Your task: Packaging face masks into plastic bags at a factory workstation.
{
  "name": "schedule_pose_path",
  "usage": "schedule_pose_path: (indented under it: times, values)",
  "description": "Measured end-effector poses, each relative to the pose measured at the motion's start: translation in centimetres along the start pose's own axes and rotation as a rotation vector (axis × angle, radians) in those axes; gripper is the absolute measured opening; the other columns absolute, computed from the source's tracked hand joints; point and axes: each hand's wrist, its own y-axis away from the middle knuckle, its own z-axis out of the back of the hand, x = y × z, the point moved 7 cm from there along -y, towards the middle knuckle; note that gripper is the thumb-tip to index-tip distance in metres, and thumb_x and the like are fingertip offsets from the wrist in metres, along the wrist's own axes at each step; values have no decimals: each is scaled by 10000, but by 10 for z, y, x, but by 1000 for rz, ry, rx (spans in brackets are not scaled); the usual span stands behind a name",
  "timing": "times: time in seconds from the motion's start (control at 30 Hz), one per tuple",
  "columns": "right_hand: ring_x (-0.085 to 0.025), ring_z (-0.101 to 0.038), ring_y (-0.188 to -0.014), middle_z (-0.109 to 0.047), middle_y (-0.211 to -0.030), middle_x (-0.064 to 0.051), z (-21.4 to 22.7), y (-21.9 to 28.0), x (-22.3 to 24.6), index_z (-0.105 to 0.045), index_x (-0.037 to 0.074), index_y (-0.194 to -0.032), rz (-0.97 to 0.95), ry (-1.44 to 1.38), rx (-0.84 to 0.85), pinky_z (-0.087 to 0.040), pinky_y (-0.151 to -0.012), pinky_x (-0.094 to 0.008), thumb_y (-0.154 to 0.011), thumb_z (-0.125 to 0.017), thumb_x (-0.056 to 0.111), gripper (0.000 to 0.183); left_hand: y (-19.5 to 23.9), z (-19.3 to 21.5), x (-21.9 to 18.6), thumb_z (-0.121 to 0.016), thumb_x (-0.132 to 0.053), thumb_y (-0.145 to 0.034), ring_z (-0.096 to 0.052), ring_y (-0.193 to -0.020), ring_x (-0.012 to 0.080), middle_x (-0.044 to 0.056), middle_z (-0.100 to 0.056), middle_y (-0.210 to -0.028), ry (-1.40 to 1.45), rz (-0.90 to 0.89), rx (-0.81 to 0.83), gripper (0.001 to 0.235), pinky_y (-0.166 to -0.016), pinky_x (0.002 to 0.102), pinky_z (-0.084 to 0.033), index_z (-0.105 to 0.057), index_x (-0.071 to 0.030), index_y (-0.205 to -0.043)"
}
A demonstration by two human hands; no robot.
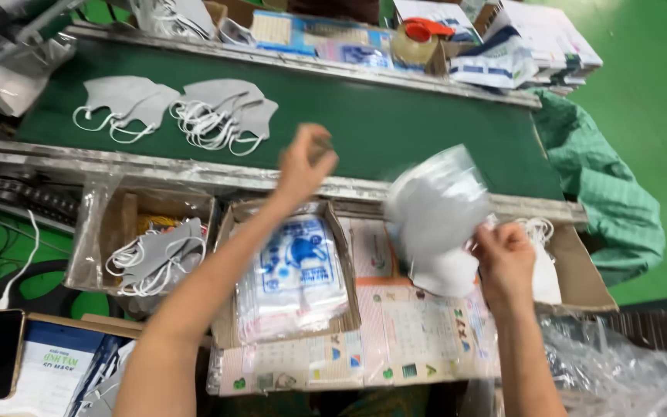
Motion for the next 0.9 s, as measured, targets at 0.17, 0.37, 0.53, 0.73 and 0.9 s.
schedule_pose_path:
  times: [0.17,0.37,0.53,0.73,0.9]
  values:
    - [-224,-708,-982,-708,-1032,-56,-30,-4,50,-566,134,-1267,-162,-226,-89,-594,-914,-331,-912,-650,18,383,-57,89,28,-831,-667,-671,-103,-1447,578,355,-239,-1550,-1004,39,-91,1090,-1061,819,-85,-373,-191,-1538]
    - [-225,-700,-1094,-709,-1176,-117,-31,38,7,-595,-19,-1298,-29,27,42,-569,-953,-348,-903,-648,-54,400,-75,120,160,-787,-410,-749,-325,-1310,583,387,-360,-1451,-1142,393,47,917,-934,767,-316,-409,-117,-1532]
    - [-213,-708,-1004,-755,-1107,-155,-37,83,-14,-711,-68,-1160,-34,45,69,-574,-907,-326,-946,-664,-43,220,-55,84,190,-674,-108,-1031,-741,-911,384,229,-756,-937,-1363,-46,80,206,-797,498,-585,-679,0,-1206]
    - [-209,-570,-1298,-589,-1393,-120,-68,105,69,-474,-8,-1422,328,95,138,-464,-1101,-364,-934,-692,140,554,68,-14,-36,-621,-151,-855,-710,-804,281,138,-755,-1014,-130,86,357,454,-721,426,-583,-629,-33,-1293]
    - [-230,-508,-1323,-545,-1429,-121,-74,112,56,-370,11,-1542,87,209,334,-415,-1089,-374,-898,-720,256,774,187,-74,-94,-680,-212,-913,-597,-1091,189,122,-646,-1137,347,71,505,439,-947,337,-493,-589,19,-1274]
